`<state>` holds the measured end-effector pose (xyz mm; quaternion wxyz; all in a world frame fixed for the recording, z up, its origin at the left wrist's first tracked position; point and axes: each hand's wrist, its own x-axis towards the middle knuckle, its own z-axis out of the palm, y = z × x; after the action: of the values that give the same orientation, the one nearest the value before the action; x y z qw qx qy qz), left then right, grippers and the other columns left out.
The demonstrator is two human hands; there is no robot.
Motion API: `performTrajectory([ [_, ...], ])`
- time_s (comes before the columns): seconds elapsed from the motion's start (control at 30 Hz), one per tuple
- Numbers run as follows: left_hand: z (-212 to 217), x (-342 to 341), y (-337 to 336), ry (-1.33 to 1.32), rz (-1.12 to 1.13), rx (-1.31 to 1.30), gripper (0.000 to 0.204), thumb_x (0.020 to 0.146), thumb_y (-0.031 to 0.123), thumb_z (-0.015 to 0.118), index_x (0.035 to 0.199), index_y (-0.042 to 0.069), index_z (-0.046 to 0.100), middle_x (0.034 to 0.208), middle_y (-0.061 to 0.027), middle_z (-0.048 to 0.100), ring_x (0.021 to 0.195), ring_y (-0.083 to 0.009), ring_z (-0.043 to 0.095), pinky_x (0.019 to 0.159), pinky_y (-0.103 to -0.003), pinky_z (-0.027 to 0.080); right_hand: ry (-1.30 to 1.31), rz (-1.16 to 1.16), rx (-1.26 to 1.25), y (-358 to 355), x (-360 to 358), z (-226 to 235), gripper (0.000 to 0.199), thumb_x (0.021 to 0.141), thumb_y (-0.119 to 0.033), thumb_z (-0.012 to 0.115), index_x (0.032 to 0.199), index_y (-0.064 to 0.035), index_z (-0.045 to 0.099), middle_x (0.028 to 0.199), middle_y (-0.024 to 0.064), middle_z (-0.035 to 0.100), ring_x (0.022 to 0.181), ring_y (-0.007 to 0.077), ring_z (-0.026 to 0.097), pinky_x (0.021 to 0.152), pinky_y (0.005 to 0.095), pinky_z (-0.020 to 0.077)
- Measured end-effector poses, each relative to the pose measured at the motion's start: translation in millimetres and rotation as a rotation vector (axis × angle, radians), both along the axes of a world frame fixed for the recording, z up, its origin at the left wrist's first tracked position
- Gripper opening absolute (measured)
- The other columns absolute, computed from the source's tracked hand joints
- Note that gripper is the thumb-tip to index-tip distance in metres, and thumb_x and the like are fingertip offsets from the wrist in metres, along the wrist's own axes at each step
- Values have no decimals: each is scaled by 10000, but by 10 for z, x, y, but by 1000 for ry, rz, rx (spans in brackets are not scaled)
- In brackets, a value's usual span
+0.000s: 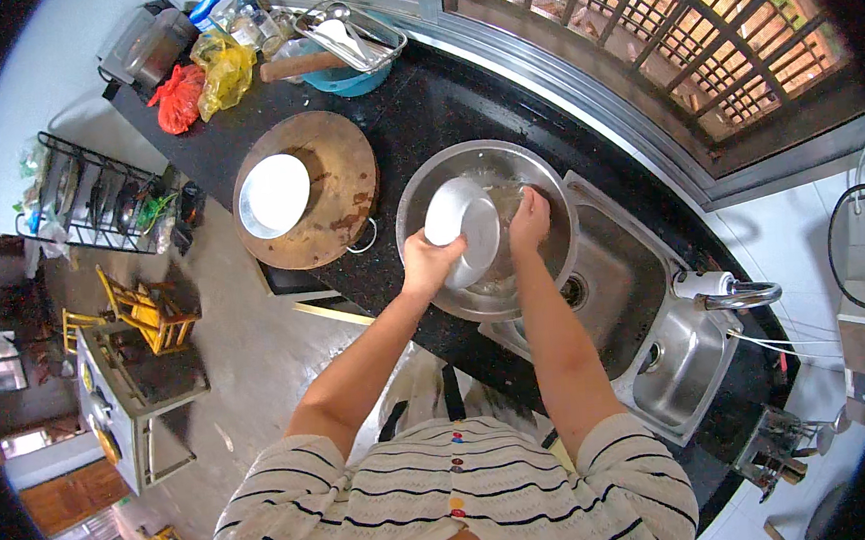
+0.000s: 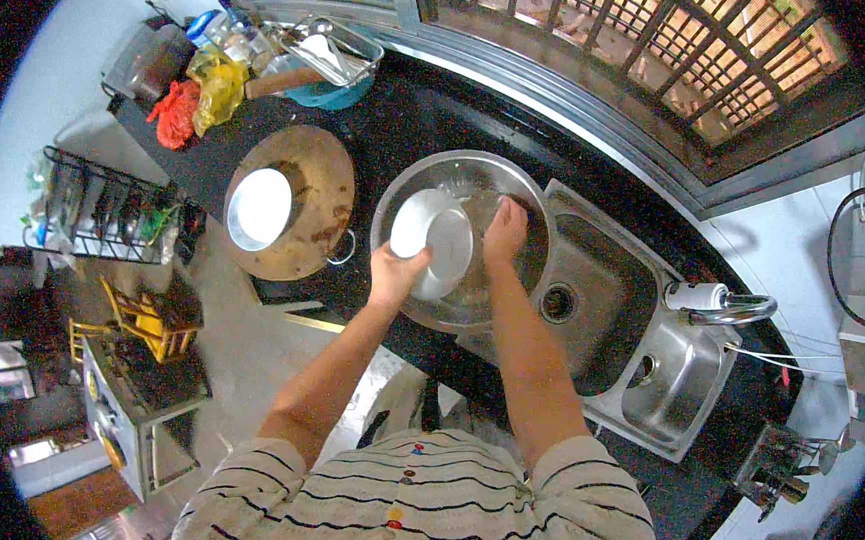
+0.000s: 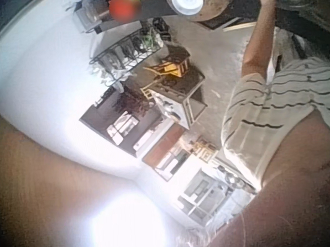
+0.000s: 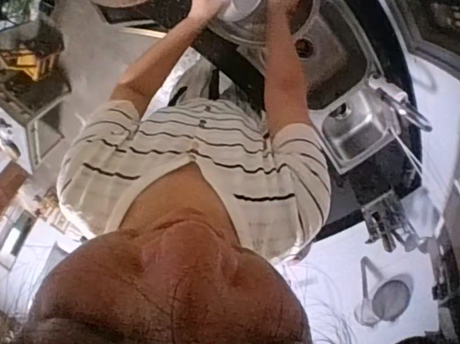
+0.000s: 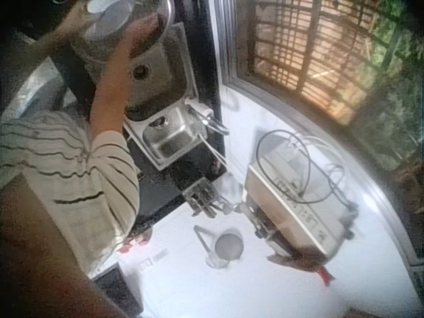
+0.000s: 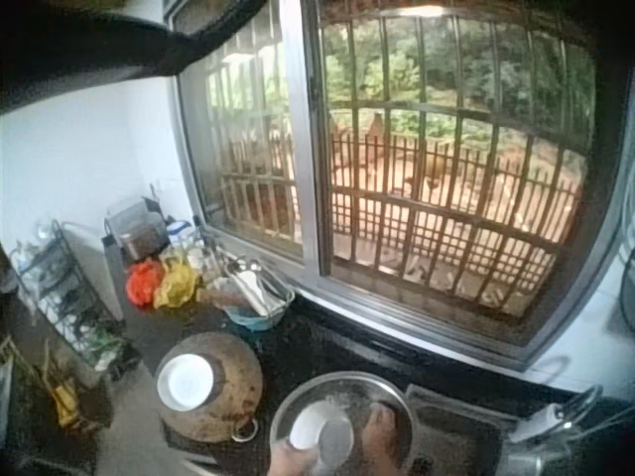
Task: The person stirs cabbage in a wok, adds salt, and transfers a cooked vegetable dish into a microwave before returning it to the table. They then wash several plates and bowls in the sink and wipe the countertop with a cloth.
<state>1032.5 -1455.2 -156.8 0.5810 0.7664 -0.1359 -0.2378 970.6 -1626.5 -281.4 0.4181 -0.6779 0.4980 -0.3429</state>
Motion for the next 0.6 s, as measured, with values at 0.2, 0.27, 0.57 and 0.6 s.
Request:
performTrajectory([
  [0.2,-173,62,-101,243,257,-100,418,738,201,768,998,-97,631,893,-128,679,764,-175,637,706,-289,505,-884,166,987,200,-26,182,286,960,-214,513,1009,21,669,1044,158,658,955,252,638,819,316,503],
  [0.27,-291,60,-153,296,300,-105,429,771,216,741,1041,-89,608,934,-136,667,785,-192,638,704,-299,508,-612,267,793,441,-24,612,281,956,-223,528,1008,17,665,1051,142,662,990,254,629,851,339,495],
  [0.57,-342,59,-189,776,367,-449,389,779,145,674,1105,-39,568,1014,-112,636,921,-254,625,795,-383,518,272,474,-724,562,-117,1113,341,893,-236,536,1140,-11,603,1222,143,576,1129,334,540,1003,425,379],
  [0.6,-374,102,-138,778,347,-450,392,778,144,676,1109,-39,568,1018,-112,635,922,-254,625,803,-383,517,327,461,-775,509,-127,1152,363,900,-255,530,1161,-10,590,1248,156,557,1138,343,531,1006,433,374],
])
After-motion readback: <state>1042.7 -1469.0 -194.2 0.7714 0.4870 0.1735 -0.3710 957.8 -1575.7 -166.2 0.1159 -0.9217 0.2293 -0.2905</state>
